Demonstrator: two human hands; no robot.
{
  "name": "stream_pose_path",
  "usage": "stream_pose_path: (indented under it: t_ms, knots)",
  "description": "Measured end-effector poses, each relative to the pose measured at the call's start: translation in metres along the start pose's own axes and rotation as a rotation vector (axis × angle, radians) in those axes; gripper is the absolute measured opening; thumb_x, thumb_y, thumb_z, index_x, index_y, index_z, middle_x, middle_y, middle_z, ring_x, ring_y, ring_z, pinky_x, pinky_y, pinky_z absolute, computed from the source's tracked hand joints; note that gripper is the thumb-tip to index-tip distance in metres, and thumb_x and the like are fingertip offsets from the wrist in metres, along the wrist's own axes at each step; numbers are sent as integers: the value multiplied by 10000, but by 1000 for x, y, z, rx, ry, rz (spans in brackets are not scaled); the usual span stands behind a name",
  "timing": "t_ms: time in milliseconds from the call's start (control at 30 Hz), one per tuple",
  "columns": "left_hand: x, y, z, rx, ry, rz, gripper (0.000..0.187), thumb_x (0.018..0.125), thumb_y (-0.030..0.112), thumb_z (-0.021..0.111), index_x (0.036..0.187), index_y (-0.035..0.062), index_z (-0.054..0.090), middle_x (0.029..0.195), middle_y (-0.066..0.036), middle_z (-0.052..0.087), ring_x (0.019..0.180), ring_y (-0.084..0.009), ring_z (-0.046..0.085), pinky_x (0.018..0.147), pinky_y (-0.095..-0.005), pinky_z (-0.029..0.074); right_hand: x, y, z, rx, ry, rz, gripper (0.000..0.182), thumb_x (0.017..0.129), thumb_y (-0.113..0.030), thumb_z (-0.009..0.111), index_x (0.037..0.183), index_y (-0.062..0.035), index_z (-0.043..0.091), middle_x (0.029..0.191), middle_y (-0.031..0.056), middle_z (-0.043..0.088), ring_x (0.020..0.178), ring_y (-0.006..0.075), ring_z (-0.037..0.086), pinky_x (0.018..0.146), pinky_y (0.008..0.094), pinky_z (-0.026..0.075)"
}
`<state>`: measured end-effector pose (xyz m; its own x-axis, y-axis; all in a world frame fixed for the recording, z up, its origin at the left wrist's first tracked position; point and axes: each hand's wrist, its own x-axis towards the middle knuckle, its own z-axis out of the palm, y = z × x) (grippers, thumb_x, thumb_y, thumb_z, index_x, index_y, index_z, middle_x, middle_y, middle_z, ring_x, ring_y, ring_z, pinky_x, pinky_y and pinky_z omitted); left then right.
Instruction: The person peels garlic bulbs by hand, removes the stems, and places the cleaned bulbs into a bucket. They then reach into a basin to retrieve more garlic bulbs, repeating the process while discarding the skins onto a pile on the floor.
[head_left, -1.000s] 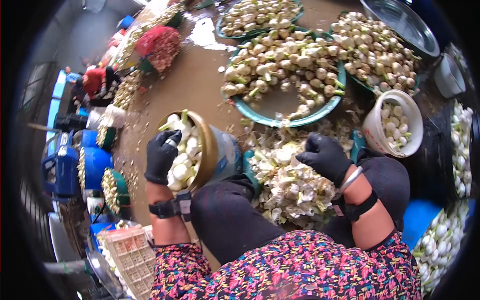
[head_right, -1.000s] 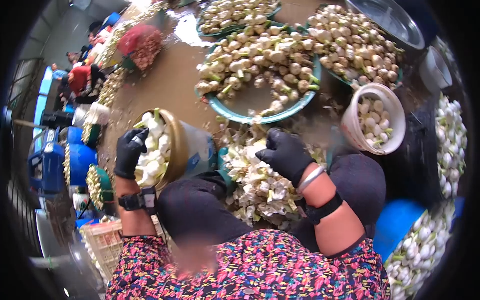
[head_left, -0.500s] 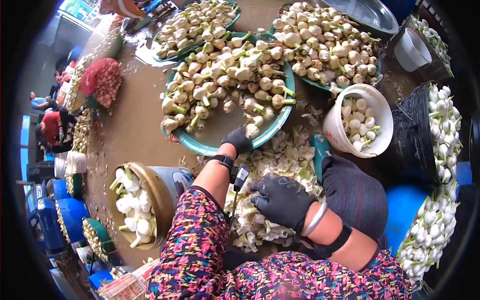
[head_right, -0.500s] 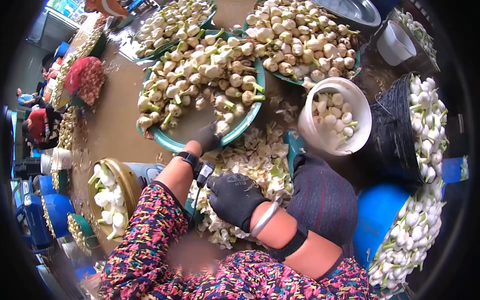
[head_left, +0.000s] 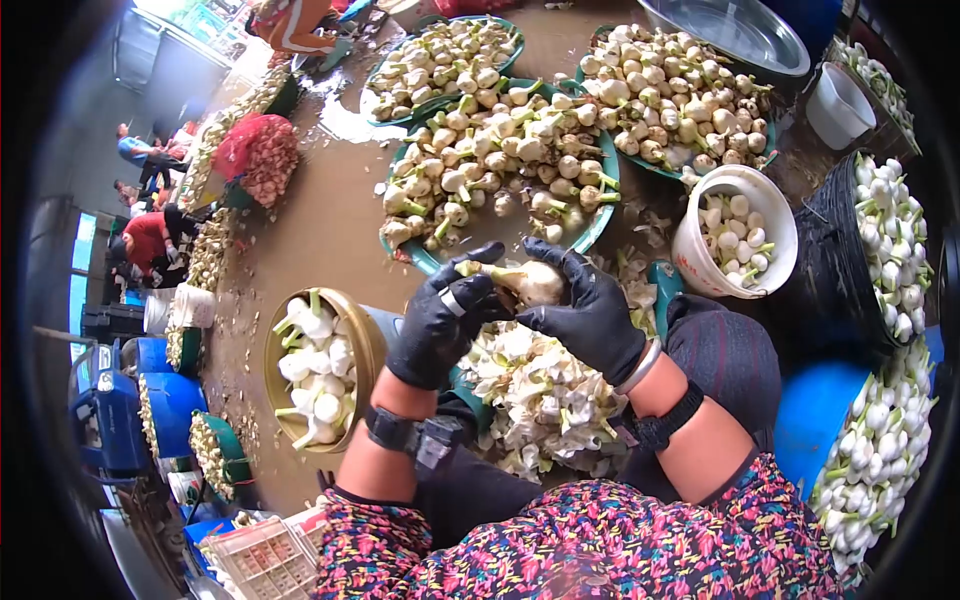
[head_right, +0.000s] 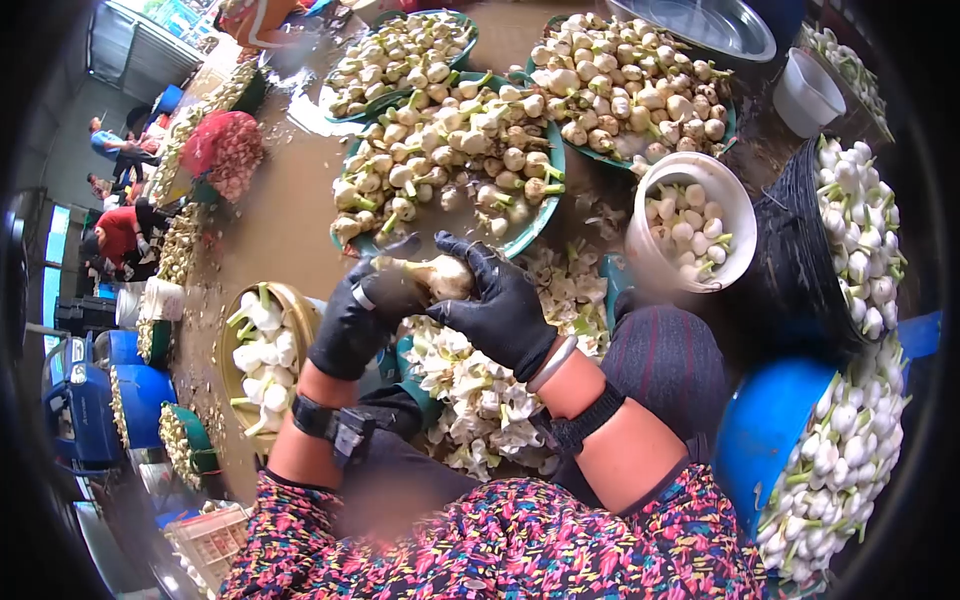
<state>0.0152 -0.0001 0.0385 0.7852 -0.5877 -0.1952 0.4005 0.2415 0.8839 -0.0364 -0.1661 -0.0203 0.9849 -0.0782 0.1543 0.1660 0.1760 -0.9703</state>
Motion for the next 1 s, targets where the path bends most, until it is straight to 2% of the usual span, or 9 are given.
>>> stream_pose_path:
  t_ms: [67, 133, 200, 267, 400, 567, 733, 833, 1000]
  knots:
    - [-10, -15, -5, 952, 45, 279, 336, 877, 184, 547, 1152, -8, 521, 962, -79, 600, 856, -131, 590, 765, -297, 492, -4, -4, 4, -83, 10, -132, 596, 674, -101, 687, 1226, -19, 477, 1117, 124, 572, 993, 176, 560, 861, 314, 444]
    - [-14, -23, -1, 1029, 105, 287, 296, 882, 164, 540, 1126, -4, 540, 925, -60, 594, 841, -121, 585, 732, -270, 488, -7, -16, 6, -437, 25, -323, 569, 665, -81, 705, 1192, -10, 505, 1109, 121, 572, 998, 181, 560, 873, 320, 443]
    - [-15, -28, 7, 421, 200, 223, 281, 875, 143, 543, 1104, -20, 542, 918, -69, 594, 845, -136, 599, 739, -262, 496, -11, -17, 7, -512, 15, -373, 593, 680, -47, 712, 1216, 18, 468, 1112, 114, 566, 1004, 165, 551, 881, 309, 448]
    - [-19, -27, 8, 718, 107, 366, 279, 855, 119, 561, 1077, -50, 545, 937, -81, 604, 842, -168, 615, 757, -279, 510, -14, -9, 11, 344, 21, 109, 637, 696, -52, 729, 1244, 47, 420, 1100, 105, 559, 996, 143, 541, 872, 289, 457]
    - [-20, -36, 3, -77, 263, 91, 237, 833, -2, 532, 1065, -44, 553, 970, -156, 599, 840, -227, 626, 741, -311, 531, -13, -5, 4, 213, 34, 103, 694, 684, -68, 760, 1255, 66, 390, 1103, 102, 544, 989, 136, 532, 867, 272, 457]
    - [-15, -33, 5, 1309, 174, 732, 291, 741, -126, 562, 1004, -8, 600, 974, -184, 597, 812, -256, 632, 659, -313, 549, -12, 0, 3, 90, 59, 5, 713, 686, -102, 766, 1271, 46, 386, 1095, 115, 543, 1006, 136, 524, 881, 270, 445]
    - [-12, -30, 16, 1157, 40, 639, 240, 758, -89, 568, 982, -10, 603, 941, -152, 616, 758, -221, 629, 657, -294, 526, -14, -7, 6, 350, 122, 194, 458, 792, -190, 683, 1141, 29, 485, 964, 93, 586, 839, 114, 582, 687, 279, 524]
    - [-11, -38, 21, 108, 292, 147, 159, 762, 9, 574, 910, -24, 621, 852, -74, 635, 705, -144, 607, 648, -253, 481, -13, -10, 2, 515, 91, 378, 364, 857, -353, 576, 995, -19, 534, 825, 64, 599, 640, 113, 581, 526, 260, 502]
    - [-15, -35, 14, 289, 306, 167, 207, 762, 0, 555, 958, -23, 617, 860, -60, 642, 752, -124, 597, 674, -252, 480, -6, -12, 0, 859, 31, 548, 370, 859, -435, 544, 938, -74, 534, 758, 47, 576, 588, 128, 562, 437, 258, 431]
